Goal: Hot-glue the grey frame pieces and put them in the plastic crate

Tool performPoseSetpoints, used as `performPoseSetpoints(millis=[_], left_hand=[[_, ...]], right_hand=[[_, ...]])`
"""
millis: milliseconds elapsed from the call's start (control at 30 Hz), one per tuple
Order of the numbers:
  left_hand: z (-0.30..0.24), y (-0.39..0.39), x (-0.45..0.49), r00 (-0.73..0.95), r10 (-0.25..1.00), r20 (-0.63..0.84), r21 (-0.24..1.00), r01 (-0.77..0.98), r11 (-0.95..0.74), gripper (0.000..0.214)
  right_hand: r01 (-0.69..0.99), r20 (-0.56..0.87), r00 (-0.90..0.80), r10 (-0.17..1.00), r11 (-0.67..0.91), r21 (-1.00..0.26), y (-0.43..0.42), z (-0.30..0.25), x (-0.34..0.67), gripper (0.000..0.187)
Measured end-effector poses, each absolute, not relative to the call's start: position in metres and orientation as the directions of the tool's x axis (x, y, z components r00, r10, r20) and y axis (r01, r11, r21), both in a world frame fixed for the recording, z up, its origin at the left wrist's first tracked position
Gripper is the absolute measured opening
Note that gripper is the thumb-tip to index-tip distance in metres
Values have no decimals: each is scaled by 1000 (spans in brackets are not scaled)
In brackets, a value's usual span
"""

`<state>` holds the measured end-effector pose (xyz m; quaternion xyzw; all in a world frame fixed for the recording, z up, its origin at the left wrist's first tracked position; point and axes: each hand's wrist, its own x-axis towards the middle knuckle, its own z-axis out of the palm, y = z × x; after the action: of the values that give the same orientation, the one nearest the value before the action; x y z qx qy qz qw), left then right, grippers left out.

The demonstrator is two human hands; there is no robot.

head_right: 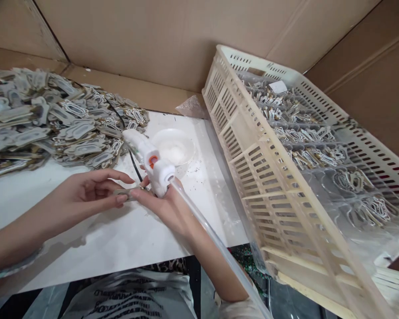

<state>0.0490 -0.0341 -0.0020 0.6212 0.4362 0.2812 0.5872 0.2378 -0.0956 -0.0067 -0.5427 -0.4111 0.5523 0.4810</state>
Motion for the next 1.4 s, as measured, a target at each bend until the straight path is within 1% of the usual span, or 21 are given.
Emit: performPoseSetpoints(millis=[100,200,233,300,400,467,567,800,1067,1400], left_hand=[[4,-30,42,387,908,-160,973,216,79,35],[14,-26,34,193,980,-54,993,113,33,24],[17,-25,33,138,990,-27,997,70,17,22],[23,-25,30,43,999,7,1000,14,-8,19],[27,-25,29,-30,999,28,1000,15,-27,19],[28,-25,28,-33,998,45,999,28,-44,20],[28,-26,26,-33,996,77,997,25,-76,21],[23,-27,23,21,996,88,996,-3,-88,20],[22,-28,24,27,996,85,996,-17,-85,19],[18,-27,20,45,993,111,994,10,-111,19]], right_hand=[[-159,-154,141,978,-131,-979,-99,-8,245,30],[-136,-125,133,983,-107,-985,-100,-9,253,29],[-101,-111,125,986,-99,-990,-100,-8,255,28],[1,-39,114,993,-39,-999,-100,-5,256,22],[168,108,17,994,103,-980,-100,-3,255,14],[225,174,-83,981,189,-956,-100,-7,254,15],[265,206,-155,966,242,-933,-101,-15,253,16],[275,202,-162,966,241,-931,-102,-19,250,16],[310,178,-158,971,220,-925,-101,-21,251,17],[334,220,-150,964,259,-906,-101,-18,248,15]])
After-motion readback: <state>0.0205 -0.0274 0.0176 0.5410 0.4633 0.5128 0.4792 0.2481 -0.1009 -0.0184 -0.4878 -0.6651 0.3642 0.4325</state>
